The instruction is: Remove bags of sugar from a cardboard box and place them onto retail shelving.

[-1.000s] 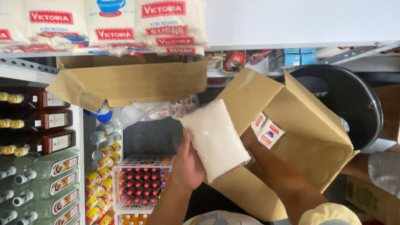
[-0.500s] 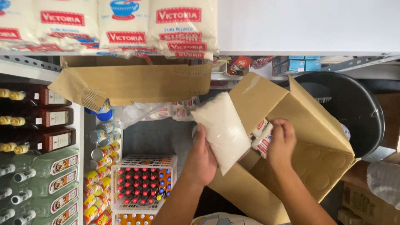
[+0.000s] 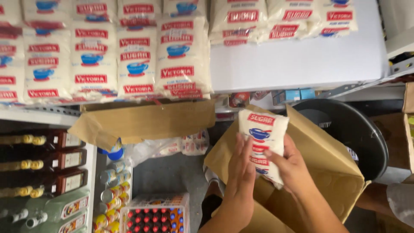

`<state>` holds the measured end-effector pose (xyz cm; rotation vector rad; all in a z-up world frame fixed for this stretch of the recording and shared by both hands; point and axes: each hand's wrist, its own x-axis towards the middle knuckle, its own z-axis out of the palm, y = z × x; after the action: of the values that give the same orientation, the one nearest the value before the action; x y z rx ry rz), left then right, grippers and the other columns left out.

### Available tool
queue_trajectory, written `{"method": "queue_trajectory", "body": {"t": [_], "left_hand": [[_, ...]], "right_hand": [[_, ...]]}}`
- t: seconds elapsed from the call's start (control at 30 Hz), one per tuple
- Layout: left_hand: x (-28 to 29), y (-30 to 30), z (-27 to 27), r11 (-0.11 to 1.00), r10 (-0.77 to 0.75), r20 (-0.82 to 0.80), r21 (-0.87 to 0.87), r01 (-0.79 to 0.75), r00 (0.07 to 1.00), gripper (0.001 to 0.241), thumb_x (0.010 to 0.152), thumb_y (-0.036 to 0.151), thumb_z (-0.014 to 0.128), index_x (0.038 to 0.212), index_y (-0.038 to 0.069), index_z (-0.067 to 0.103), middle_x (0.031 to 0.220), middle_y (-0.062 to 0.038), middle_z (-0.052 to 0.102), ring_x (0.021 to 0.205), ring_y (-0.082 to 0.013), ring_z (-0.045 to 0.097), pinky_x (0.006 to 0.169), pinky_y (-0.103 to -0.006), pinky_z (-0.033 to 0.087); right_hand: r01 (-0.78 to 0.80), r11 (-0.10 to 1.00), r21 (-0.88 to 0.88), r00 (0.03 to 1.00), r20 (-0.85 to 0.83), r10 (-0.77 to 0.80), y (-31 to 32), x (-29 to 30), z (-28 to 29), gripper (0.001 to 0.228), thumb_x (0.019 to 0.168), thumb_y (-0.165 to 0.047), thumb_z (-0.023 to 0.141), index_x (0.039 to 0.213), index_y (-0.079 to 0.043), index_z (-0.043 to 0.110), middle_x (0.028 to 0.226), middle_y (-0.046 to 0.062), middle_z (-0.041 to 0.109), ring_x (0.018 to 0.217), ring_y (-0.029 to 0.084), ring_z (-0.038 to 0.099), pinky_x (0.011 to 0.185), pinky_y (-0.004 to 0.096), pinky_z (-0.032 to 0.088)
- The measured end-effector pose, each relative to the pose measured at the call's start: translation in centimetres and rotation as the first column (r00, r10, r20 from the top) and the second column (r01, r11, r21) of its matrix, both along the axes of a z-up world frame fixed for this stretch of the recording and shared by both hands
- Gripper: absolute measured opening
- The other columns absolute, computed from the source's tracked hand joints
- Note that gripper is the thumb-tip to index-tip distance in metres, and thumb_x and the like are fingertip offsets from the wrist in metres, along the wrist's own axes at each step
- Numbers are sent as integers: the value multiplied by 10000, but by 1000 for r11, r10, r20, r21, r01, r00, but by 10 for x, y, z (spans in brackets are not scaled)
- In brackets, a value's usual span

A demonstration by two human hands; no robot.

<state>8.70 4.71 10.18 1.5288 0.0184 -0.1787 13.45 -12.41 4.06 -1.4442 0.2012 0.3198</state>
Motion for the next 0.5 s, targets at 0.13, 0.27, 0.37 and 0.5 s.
{"method": "queue_trajectory", "body": {"t": [0.13,0.27,0.37,0.5], "left_hand": [[2,-5,-40,955,237,114,156,-253,965,647,1059,335,537,1598,56,314,1738,-224,194,1615,-351,199,1266,-456,157],[30,-7,-51,735,33,-450,-594,-326,893,733,929,201,635,1581,131,307,1506,-166,517,1322,-316,572,1086,-481,478],[56,-6,-23,714,5,-434,-629,-307,901,675,934,185,622,1556,104,372,1373,-171,636,1173,-313,700,978,-498,593],[100,-6,2,723,117,-341,-615,-315,933,564,957,143,613,1489,105,430,1292,-143,690,1130,-273,731,960,-473,632]], "right_hand": [[135,925,356,989,-107,-104,-13,23,7,554,913,-154,558,1450,-37,486,1314,150,665,1138,260,674,958,400,547],[23,779,627,999,-45,7,-15,52,0,453,1002,-199,519,1427,-44,489,1276,210,667,1044,321,724,819,467,615],[120,930,347,992,-83,-97,-6,84,22,471,918,-137,582,1372,-28,520,1204,184,696,1003,262,723,826,433,612],[17,984,177,993,109,-37,3,137,62,439,928,-89,650,1342,25,557,1168,162,732,1018,234,720,849,405,608]]}}
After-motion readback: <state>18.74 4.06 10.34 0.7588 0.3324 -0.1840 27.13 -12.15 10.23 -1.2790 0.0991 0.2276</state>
